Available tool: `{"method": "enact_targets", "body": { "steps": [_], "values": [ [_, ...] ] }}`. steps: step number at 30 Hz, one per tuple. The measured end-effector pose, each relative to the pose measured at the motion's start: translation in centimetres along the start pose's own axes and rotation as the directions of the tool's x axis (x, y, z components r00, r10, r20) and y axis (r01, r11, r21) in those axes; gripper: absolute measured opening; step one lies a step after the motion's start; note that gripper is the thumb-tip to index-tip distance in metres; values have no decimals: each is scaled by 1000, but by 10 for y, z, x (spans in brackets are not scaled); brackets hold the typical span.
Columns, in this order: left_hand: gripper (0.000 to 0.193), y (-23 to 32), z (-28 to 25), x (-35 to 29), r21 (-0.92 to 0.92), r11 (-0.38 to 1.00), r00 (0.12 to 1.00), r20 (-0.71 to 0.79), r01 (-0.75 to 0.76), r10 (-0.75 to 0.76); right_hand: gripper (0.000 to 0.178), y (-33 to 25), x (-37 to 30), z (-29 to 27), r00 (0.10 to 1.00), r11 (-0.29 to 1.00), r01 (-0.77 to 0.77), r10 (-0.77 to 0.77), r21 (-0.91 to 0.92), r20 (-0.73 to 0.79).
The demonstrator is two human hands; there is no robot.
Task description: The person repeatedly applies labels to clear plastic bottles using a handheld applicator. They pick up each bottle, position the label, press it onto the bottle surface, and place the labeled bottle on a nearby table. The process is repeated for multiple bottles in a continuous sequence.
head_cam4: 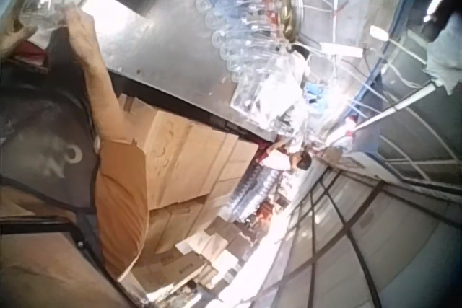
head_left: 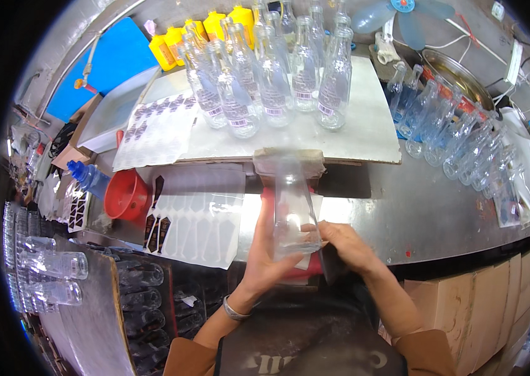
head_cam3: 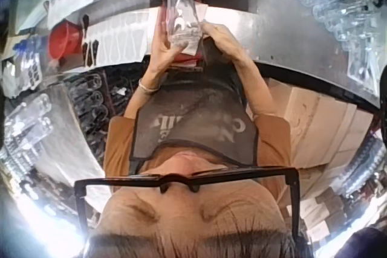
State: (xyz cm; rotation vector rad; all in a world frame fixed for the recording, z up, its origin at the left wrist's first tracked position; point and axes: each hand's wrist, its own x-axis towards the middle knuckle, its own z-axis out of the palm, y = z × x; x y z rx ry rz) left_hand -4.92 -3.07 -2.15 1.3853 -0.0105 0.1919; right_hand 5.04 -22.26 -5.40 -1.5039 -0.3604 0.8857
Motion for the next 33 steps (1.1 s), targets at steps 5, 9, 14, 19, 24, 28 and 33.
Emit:
{"method": "enact_targets", "body": {
  "steps": [5,9,14,19,24,28,33],
  "values": [
    [93,-15,-14,-10,651,737,976,34,-183,213,36,-49,-25,22,974,889,130,-196,-438,-110],
    [95,-23,-20,-16,754,627,977,98,-198,191,37,-55,-31,34,944,743,165,-310,-649,-115],
    [99,12,-63,0,753,644,989,65,-137,134,34,-51,-34,20,950,724,64,-254,-686,-179],
    [76,37,-194,115,934,357,807,-187,-31,559,34,-26,-32,-17,921,836,-7,-209,-549,-330],
    [74,42,-281,211,957,142,877,-288,252,385,32,-35,-20,-17,923,819,38,-248,-573,-293],
    [72,24,-307,240,941,8,895,-326,340,303,31,-28,-13,-19,908,791,64,-299,-609,-293],
    [65,40,-274,200,932,-66,907,-329,357,262,30,-27,-15,-20,903,771,47,-304,-635,-303]
  ]
}}
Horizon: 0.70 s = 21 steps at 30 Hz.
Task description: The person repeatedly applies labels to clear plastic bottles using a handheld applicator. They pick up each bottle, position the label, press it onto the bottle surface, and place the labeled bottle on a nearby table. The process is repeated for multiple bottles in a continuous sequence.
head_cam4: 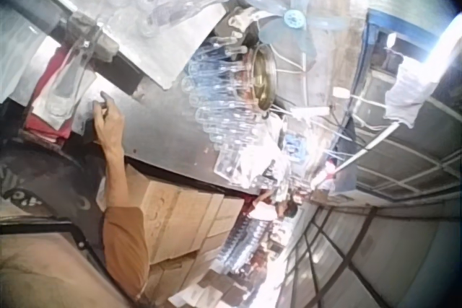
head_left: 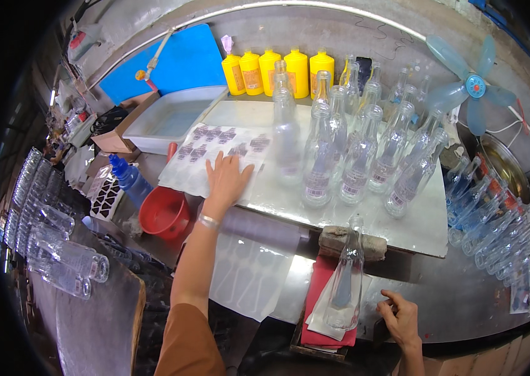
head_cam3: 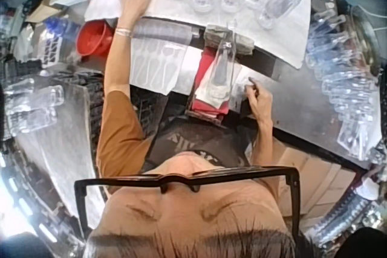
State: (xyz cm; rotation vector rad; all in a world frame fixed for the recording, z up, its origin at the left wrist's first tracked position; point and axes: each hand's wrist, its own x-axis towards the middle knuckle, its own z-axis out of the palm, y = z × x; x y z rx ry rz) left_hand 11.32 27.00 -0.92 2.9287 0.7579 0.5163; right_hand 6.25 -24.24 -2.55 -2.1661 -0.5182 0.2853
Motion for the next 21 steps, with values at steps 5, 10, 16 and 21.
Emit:
{"method": "enact_targets", "body": {
  "steps": [5,10,16,21],
  "values": [
    [60,16,-40,-93,15,1000,1000,11,-1,1,29,-1,-9,-3,999,1000,26,-27,-15,-18],
    [54,-1,-37,-107,-18,967,934,-262,-256,242,31,-4,-20,0,996,998,62,-60,25,-65],
    [17,-21,-31,-113,-303,928,931,-349,-219,106,46,-17,-38,-3,996,997,62,-65,42,68],
    [23,38,-42,-149,-906,391,987,150,161,-59,80,-35,-43,32,966,964,249,-240,-94,95]
  ]
}}
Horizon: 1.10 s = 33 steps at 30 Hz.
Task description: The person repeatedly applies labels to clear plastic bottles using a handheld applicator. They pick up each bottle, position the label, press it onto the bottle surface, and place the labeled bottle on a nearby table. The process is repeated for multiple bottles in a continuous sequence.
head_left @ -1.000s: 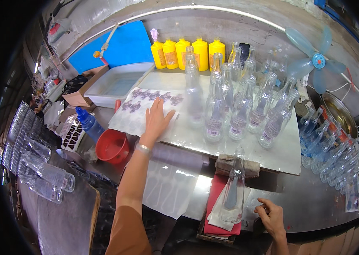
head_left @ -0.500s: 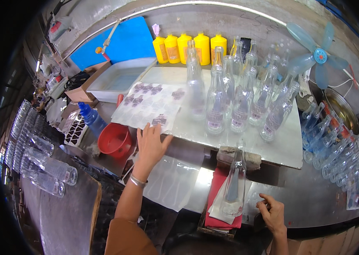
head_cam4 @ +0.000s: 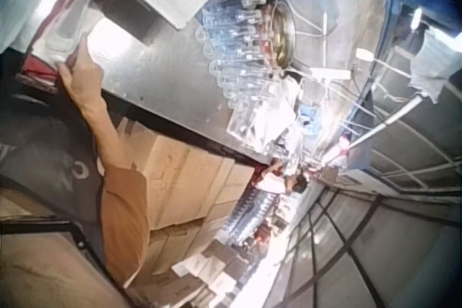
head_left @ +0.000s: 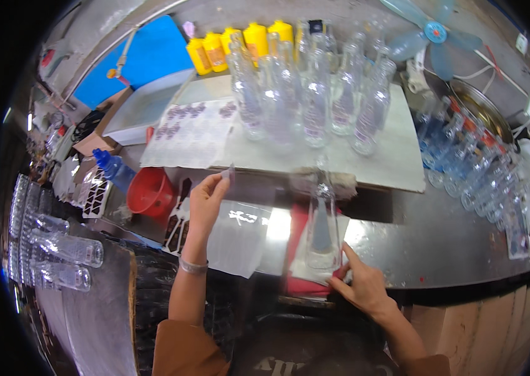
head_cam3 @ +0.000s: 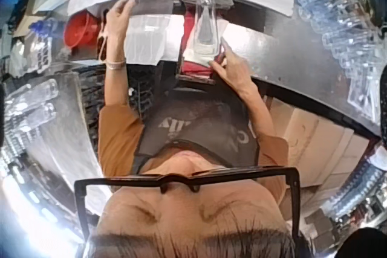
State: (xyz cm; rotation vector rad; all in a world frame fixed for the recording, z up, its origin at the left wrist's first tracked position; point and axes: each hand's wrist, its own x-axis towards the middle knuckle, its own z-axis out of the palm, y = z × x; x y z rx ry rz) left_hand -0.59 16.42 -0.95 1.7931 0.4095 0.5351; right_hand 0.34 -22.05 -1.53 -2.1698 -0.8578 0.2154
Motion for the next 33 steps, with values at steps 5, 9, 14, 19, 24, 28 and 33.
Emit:
{"method": "enact_targets", "body": {
  "steps": [5,9,14,19,24,28,33],
  "values": [
    [45,94,80,-64,357,820,891,255,-447,375,69,-9,9,19,994,996,4,-13,-88,-105],
    [69,96,110,-113,528,565,771,495,-634,401,71,-12,10,26,989,990,36,-55,-136,-138],
    [45,81,111,-137,423,661,752,559,-620,348,72,-4,8,22,997,985,-4,-8,-170,-74],
    [38,72,109,-98,356,722,782,465,-594,415,72,-3,10,20,998,989,-6,-3,-151,-58],
    [59,47,111,-81,208,829,787,495,-519,368,67,9,11,5,999,995,-30,32,92,-17],
    [53,42,106,-85,1,951,863,422,-309,279,47,6,28,-18,976,930,-209,218,304,2],
    [46,47,121,-89,53,942,875,391,-332,286,43,28,60,0,976,841,-181,217,511,-12]
  ]
}}
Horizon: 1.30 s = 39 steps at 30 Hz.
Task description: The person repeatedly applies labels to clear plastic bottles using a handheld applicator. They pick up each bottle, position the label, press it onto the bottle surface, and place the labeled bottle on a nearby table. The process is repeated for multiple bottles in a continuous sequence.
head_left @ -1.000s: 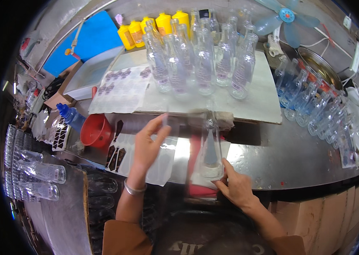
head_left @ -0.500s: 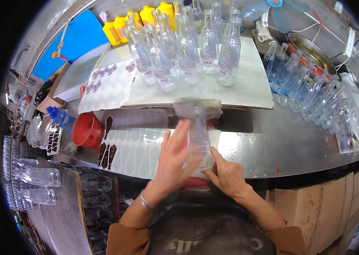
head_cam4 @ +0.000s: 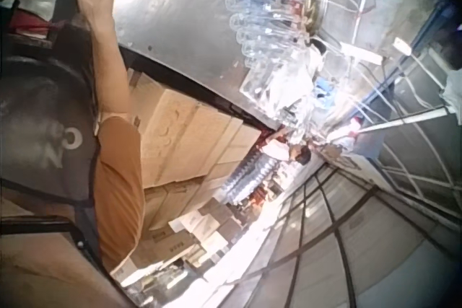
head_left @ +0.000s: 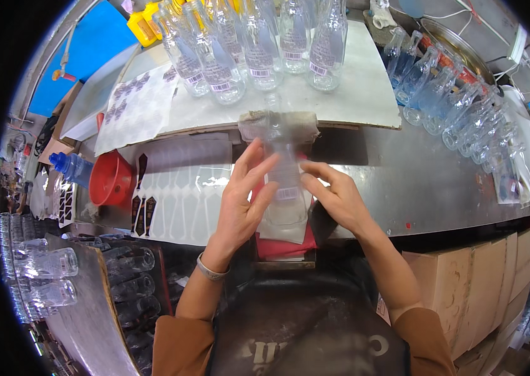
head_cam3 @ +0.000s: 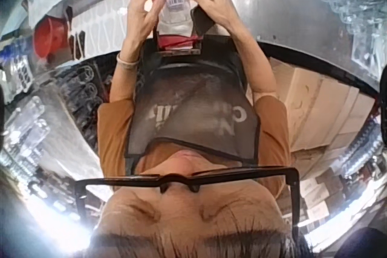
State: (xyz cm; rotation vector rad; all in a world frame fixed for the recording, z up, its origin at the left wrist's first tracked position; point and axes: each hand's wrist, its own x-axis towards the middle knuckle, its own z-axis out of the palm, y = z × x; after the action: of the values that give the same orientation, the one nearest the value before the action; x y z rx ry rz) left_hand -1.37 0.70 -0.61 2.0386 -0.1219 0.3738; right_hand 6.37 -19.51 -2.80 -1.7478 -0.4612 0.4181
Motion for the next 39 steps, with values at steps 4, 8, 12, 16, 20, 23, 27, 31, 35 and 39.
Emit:
{"method": "enact_targets", "body": {
  "steps": [4,8,12,16,20,23,27,31,35,39],
  "values": [
    [48,-4,2,-4,58,998,1000,7,-19,19,47,-12,3,10,997,999,-17,14,32,78],
    [49,-8,3,-10,9,1000,1000,2,16,-16,48,-15,-1,10,996,1000,-31,31,-5,78],
    [50,-9,2,-8,17,1000,1000,16,-16,16,49,-16,-2,9,996,999,-39,40,-16,80],
    [50,-8,-1,-7,11,1000,999,33,-19,19,48,-12,-2,9,997,1000,-15,15,2,81],
    [52,-8,2,-8,-34,999,1000,6,-12,12,45,-2,1,9,997,998,4,-9,62,74],
    [53,-8,3,-9,-17,1000,1000,12,-16,16,44,-4,1,9,996,999,-17,13,48,84],
    [54,-10,4,-9,-16,1000,1000,13,-21,21,41,0,1,10,997,995,5,-12,98,77],
    [54,-12,3,-10,-17,1000,1000,11,-18,18,35,29,6,0,991,950,-129,132,283,9],
    [56,-9,4,-9,-20,1000,1000,21,11,-10,38,53,5,-20,932,733,-183,341,656,-122],
    [58,-10,4,-9,-30,999,999,24,22,-21,24,47,-2,-19,969,711,-103,230,696,-91]
  ]
}}
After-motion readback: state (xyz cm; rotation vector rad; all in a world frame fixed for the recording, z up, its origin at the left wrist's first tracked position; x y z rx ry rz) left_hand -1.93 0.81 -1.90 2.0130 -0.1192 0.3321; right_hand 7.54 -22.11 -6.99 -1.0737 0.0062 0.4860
